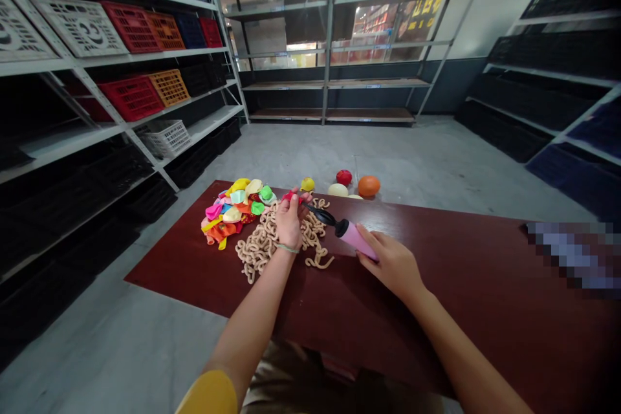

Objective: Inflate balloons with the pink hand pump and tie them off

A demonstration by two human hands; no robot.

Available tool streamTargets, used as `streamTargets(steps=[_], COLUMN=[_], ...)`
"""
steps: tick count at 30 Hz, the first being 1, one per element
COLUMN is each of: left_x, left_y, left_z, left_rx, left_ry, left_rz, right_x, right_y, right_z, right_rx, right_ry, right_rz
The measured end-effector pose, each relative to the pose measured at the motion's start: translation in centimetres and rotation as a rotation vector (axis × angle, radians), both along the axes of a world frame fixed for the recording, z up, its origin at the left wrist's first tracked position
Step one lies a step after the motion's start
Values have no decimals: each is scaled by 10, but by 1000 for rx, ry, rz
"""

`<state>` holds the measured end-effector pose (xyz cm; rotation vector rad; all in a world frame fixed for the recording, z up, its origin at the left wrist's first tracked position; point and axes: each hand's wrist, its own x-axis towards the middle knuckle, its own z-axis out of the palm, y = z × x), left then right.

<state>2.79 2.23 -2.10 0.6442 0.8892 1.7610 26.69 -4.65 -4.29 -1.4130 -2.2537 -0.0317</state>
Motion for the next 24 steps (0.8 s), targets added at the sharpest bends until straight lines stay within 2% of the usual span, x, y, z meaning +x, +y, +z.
streamTargets(steps=[5,10,16,21,24], left_x=[7,13,19,25,28], left_y=[-4,-6,-7,-10,-13], left_z=[2,-3,-9,-8,-4], left_rx=[-27,-17,63,71,73], left_ry=[81,144,114,146,66], left_rz=[-24,-62,-101,-149,-182], right_x=[0,0,-1,-4,-11], right_y=[0,-1,-1,-3,-4], right_z=[0,0,-1,2,3], right_rx=[-28,-34,17,72,58], right_ry=[1,17,-20,-20,2], right_rz=[-3,-6,-17,-25,-12])
